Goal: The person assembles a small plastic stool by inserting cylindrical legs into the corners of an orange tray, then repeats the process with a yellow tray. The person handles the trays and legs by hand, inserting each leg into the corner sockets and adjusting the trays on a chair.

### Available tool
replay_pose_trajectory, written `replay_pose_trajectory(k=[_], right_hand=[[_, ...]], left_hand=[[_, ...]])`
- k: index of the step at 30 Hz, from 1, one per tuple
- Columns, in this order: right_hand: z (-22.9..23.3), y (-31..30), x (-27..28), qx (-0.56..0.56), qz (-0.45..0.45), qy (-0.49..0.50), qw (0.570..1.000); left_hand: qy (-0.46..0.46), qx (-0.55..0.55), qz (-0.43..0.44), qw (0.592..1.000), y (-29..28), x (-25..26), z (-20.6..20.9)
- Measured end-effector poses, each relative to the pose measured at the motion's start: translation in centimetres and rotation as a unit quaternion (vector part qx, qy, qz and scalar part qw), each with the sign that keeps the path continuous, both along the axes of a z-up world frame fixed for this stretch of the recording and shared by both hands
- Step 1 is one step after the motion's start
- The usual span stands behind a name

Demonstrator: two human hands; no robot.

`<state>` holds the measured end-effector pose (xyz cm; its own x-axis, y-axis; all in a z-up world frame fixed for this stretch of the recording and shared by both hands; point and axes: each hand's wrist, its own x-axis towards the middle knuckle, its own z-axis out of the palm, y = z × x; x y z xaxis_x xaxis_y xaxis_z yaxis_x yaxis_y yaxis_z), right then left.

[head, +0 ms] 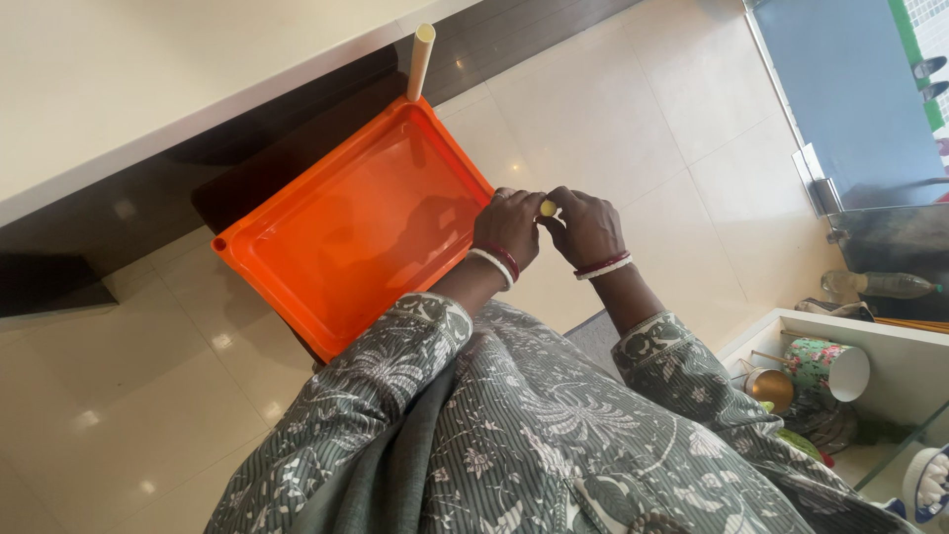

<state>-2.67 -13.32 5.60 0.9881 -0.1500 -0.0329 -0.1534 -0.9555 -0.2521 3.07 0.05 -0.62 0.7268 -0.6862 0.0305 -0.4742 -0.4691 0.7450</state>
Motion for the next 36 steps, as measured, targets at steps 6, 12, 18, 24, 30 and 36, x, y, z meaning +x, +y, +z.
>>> replay_pose_trajectory(k=[6, 12, 18, 24, 30, 36], right_hand=[[0.2, -0.1, 0.1, -0.052, -0.039, 0.021, 0.998], [-0.6, -0.1, -0.4, -0.004, -0.052, -0.008, 0.999], [-0.7, -0.2, -0.3, -0.028, -0.095, -0.008, 0.995], [-0.8, 0.2, 0.0, -0.053, -0.120, 0.002, 0.991], [-1.2, 0.1, 0.2, -0.023, -0.125, 0.016, 0.992], [-2.2, 0.4, 0.6, -0.076, -0.157, 0.054, 0.983]], left_hand=[[-0.016, 0.082, -0.076, 0.994, -1.0, 0.9, 1.4], [-0.158, 0.045, -0.011, 0.986, -1.2, 0.9, 2.5], [-0.229, 0.011, -0.036, 0.973, -1.7, 2.2, 1.7], [-0.246, 0.005, -0.047, 0.968, -1.9, 1.8, 0.7], [-0.210, 0.021, -0.027, 0.977, -1.6, 2.0, 1.0], [-0.182, 0.020, -0.042, 0.982, -1.5, 1.9, 0.7]])
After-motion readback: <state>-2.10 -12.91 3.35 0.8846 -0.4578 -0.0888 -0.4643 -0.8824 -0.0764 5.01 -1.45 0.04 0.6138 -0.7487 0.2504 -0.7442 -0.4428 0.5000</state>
